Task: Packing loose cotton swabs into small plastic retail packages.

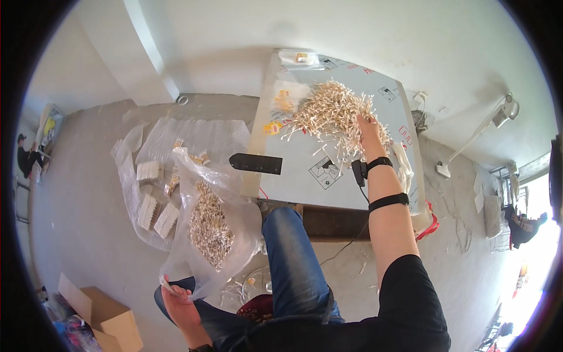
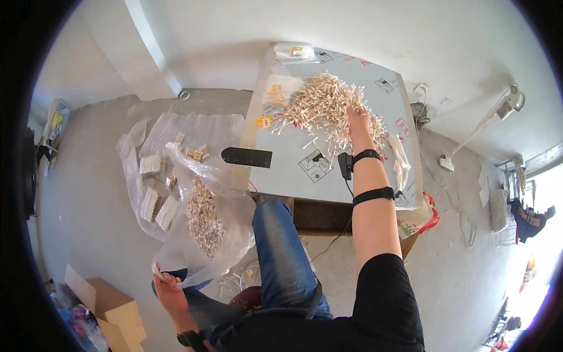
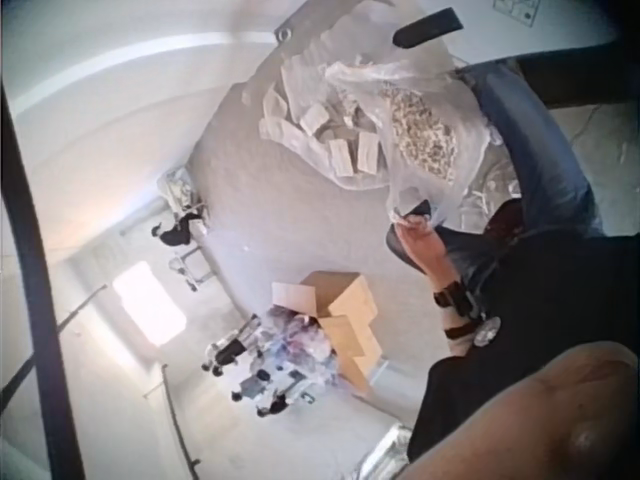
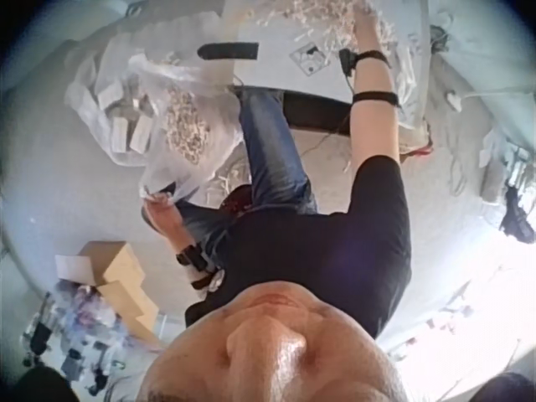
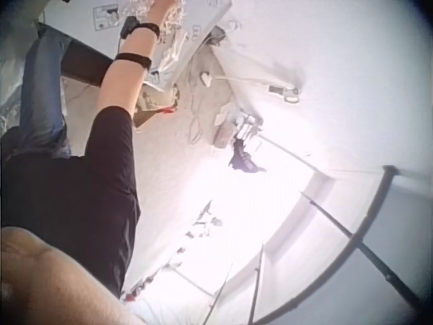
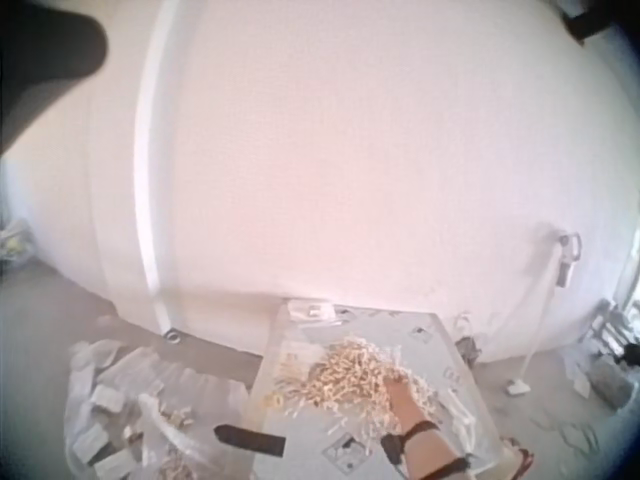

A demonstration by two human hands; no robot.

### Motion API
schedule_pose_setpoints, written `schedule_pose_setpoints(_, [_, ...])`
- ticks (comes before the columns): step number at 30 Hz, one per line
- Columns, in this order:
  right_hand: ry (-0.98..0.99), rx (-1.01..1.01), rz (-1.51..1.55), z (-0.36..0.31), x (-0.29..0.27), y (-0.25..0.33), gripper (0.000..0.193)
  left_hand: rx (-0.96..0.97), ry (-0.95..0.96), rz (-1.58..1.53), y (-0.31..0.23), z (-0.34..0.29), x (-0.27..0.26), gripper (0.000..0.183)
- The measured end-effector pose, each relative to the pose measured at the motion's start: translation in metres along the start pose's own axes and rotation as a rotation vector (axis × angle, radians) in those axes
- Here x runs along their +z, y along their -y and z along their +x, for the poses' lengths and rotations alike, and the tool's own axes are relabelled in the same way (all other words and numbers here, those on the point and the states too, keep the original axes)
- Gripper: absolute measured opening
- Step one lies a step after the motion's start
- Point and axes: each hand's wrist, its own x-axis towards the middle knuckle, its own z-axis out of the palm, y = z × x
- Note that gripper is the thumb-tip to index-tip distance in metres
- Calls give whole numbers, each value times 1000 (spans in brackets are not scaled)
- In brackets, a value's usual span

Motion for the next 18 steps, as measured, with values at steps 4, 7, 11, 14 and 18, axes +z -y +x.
schedule_pose_setpoints(4, [41, 67, 296, 16, -12, -11, 61, -28, 48, -36, 6, 5, -1, 41])
schedule_pose_setpoints(7, [65, 67, 439, 8, -5, -14, 52, -49, 20, -67, 6, 3, 2, 41])
schedule_pose_setpoints(11, [152, 121, 603, -18, 0, -2, 50, -63, 30, -99, 3, 0, 4, 42])
schedule_pose_setpoints(14, [191, 66, 616, -32, 0, 6, 47, -74, 29, -119, 4, 0, 6, 41])
schedule_pose_setpoints(18, [187, 99, 550, -66, 2, 24, 43, -57, -51, -110, 3, -1, 5, 42])
